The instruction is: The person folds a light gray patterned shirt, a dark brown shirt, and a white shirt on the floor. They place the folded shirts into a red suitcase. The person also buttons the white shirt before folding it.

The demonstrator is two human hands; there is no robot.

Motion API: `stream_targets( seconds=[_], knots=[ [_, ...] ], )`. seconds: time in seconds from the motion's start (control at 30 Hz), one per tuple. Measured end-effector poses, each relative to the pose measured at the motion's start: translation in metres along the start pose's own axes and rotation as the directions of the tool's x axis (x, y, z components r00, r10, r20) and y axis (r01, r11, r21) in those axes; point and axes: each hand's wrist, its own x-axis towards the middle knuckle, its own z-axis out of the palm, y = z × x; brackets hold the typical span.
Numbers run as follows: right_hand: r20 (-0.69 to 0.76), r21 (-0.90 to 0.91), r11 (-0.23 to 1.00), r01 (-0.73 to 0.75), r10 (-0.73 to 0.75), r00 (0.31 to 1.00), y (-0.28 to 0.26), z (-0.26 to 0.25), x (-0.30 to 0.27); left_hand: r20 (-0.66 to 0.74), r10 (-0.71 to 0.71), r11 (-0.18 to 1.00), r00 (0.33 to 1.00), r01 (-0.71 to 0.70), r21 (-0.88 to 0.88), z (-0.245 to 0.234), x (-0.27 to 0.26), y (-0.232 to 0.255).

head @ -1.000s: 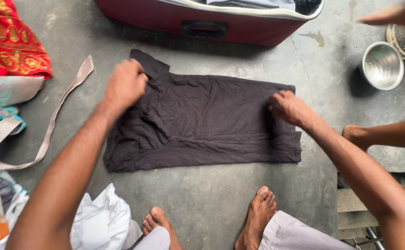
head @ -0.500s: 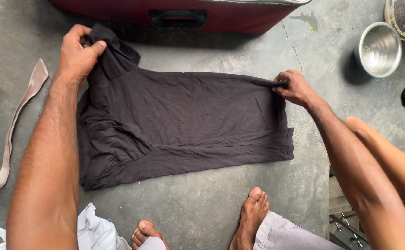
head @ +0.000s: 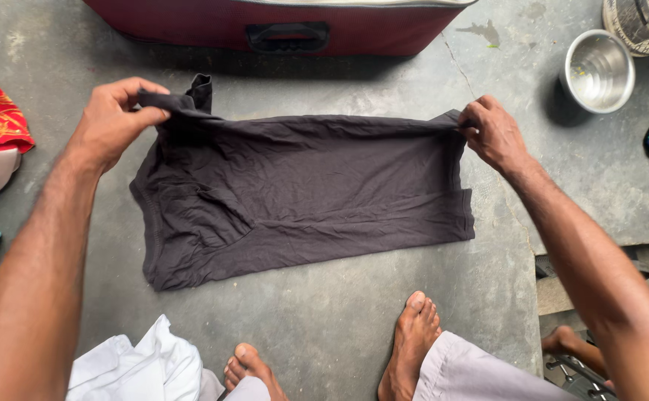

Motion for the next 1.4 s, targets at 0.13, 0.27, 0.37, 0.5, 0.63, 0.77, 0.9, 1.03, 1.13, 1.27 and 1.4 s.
stream_targets(
  seconds=[0.13, 0.27, 0.37, 0.5, 0.63, 0.77, 0.9, 1.03, 1.13, 1.27, 1.4],
  knots=[
    [0.055, -0.028, 0.999, 0.042, -0.04, 0.998, 0.002, 0.005, -0.021, 0.114, -0.064, 0.98, 0.991, 0.041, 0.197, -0.012, -0.039, 0.002],
    [0.204, -0.16, 0.972, 0.17, -0.136, 0.969, 0.012, 0.016, -0.039, 0.378, -0.262, 0.944, 0.888, 0.155, 0.292, -0.014, -0.075, -0.007],
    [0.359, -0.242, 0.93, 0.277, -0.179, 0.916, 0.017, 0.031, -0.044, 0.496, -0.33, 0.891, 0.803, 0.091, 0.445, 0.003, -0.104, -0.014],
    [0.543, -0.351, 0.867, 0.353, -0.118, 0.831, 0.006, 0.045, -0.05, 0.359, -0.565, 0.65, 0.743, 0.133, 0.748, 0.032, -0.111, -0.01],
    [0.597, -0.353, 0.876, 0.328, -0.059, 0.8, -0.006, 0.039, -0.043, 0.103, 0.025, 0.687, 0.994, -0.092, 0.721, 0.05, -0.106, -0.026],
    [0.6, -0.365, 0.869, 0.335, -0.055, 0.798, -0.011, 0.035, -0.035, -0.032, 0.137, 0.653, 0.99, -0.066, 0.754, 0.058, -0.082, -0.041],
    [0.575, -0.337, 0.893, 0.298, -0.055, 0.816, -0.003, 0.044, -0.036, -0.075, 0.017, 0.7, 0.997, 0.042, 0.713, 0.056, -0.092, -0.048],
    [0.593, -0.368, 0.898, 0.24, 0.028, 0.805, -0.004, 0.049, -0.034, -0.149, -0.018, 0.711, 0.989, 0.118, 0.693, 0.065, -0.104, -0.041],
    [0.57, -0.371, 0.878, 0.302, -0.041, 0.821, -0.001, 0.051, -0.035, -0.046, -0.096, 0.648, 0.994, 0.098, 0.755, 0.085, -0.106, -0.047],
    [0.559, -0.391, 0.868, 0.306, -0.04, 0.828, 0.002, 0.053, -0.036, -0.149, -0.1, 0.709, 0.984, 0.175, 0.683, 0.087, -0.107, -0.07],
    [0.572, -0.387, 0.888, 0.249, 0.019, 0.82, 0.007, 0.059, -0.042, -0.177, -0.434, 0.712, 0.883, 0.456, 0.534, 0.06, -0.116, -0.094]
  ],
)
